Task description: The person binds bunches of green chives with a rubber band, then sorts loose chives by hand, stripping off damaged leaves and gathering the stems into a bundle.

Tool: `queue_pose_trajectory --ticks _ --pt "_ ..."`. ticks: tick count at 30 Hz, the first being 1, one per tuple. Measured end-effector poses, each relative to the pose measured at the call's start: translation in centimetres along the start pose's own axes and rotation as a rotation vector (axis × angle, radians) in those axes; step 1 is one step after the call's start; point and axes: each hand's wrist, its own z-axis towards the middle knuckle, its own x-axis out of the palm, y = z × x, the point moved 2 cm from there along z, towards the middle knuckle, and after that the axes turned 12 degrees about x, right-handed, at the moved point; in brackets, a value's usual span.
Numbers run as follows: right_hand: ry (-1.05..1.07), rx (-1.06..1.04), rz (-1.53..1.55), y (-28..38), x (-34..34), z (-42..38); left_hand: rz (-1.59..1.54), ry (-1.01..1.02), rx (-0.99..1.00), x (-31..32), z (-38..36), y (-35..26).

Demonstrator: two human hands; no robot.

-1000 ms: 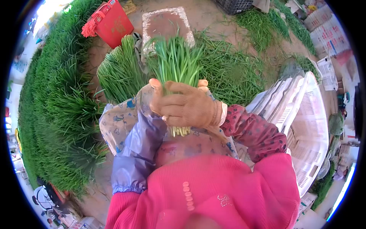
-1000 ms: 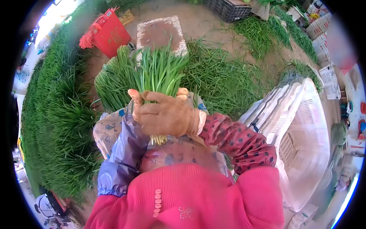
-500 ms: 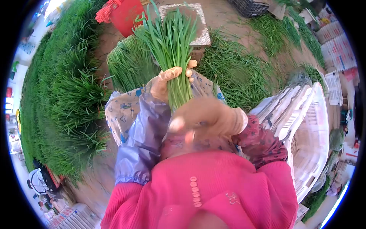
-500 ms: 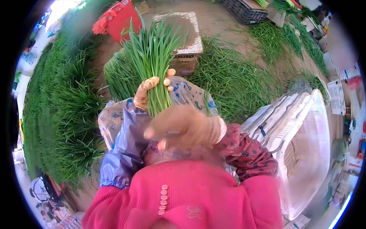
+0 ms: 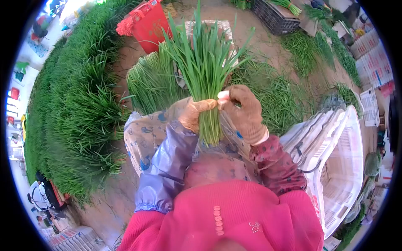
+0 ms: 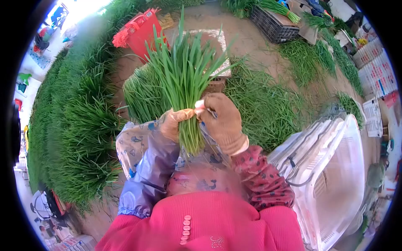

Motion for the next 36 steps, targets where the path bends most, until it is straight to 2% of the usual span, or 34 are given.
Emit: queue_pose_trajectory --ticks 2,3,4,5,6,7,9,11,12,13,15,16,17,19,21,23,25,27,29,30,31,33,34,36 --pt "0.044 -0.160 -0.156 0.2 -0.3 -0.5 -0.214 0.028 0.022 -0.8 0.7 1.2" --pt "0.058 -0.208 -0.207 0.2 -0.5 -0.7 -0.218 0.018 0.016 -0.1 0.2 0.7" --pt "0.209 -0.171 -0.119 0.2 -0.6 -1.0 -0.220 0.007 0.056 1.4 -0.3 -0.5" --pt "0.363 -0.129 -0.026 0.3 -0.8 -1.6 -0.224 -0.011 0.096 2.0 -0.6 -1.0" --pt "0.458 0.023 0.004 1.2 -1.2 -2.0 -0.199 -0.049 0.091 0.2 0.7 0.0" --pt "0.478 0.017 0.010 2.3 -1.8 -2.5 -0.176 -0.062 0.041 -0.6 1.4 -0.1" --pt "0.472 0.346 0.546 3.3 -3.4 -3.0 0.001 -0.177 0.137 -1.0 1.2 -0.4" --pt "0.292 0.355 0.308 3.1 -5.8 -2.0 0.029 -0.152 0.166 -1.5 1.1 -0.4" --pt "0.341 0.461 0.284 3.5 -6.2 -0.9 0.056 -0.112 0.184 -1.6 1.2 -0.3" --pt "0.328 0.456 0.279 3.1 -6.3 -0.3 0.054 -0.098 0.181 -1.6 1.2 -0.2" --pt "0.133 0.235 -0.622 1.7 -6.5 0.5 0.068 -0.042 0.094 -1.3 1.3 0.0" --pt "0.050 0.114 -0.571 1.8 -5.9 0.6 0.056 -0.026 0.158 -0.7 1.2 0.0" --pt "0.041 0.112 -0.577 2.2 -5.1 0.9 0.054 -0.016 0.157 -0.2 1.3 0.1" --pt "0.117 0.211 -0.170 3.3 -3.3 1.5 0.068 0.029 0.127 0.6 1.1 0.3" --pt "0.085 0.228 -0.174 5.8 -2.1 2.5 0.082 0.015 0.070 1.2 0.7 0.6" --pt "0.056 0.237 -0.179 6.4 -1.4 3.9 0.156 0.097 0.081 1.2 0.7 1.1" --pt "0.018 0.209 -0.453 5.9 -1.1 5.3 0.192 0.132 0.096 1.5 0.7 1.5" --pt "0.058 0.198 -0.447 4.1 -1.0 6.1 0.224 0.164 0.112 1.9 0.5 1.8" --pt "-0.090 -0.086 -0.684 2.6 -1.1 6.6 0.176 0.202 0.127 2.5 0.2 1.7" --pt "-0.162 -0.123 -0.652 1.9 -1.6 6.8 0.172 0.201 0.123 2.6 0.3 1.6" --pt "-0.158 -0.118 -0.655 1.2 -2.0 7.1 0.108 0.223 0.093 2.6 0.5 1.7" --pt "-0.363 0.078 -0.735 -0.5 -3.8 7.7 0.041 0.243 0.059 2.5 0.4 1.8" --pt "-0.362 0.080 -0.737 -1.8 -5.0 8.3 0.043 0.262 0.039 2.5 0.4 1.9" --pt "-0.595 0.106 -0.925 -2.7 -7.3 9.0 0.045 0.281 0.016 2.4 0.4 2.1"
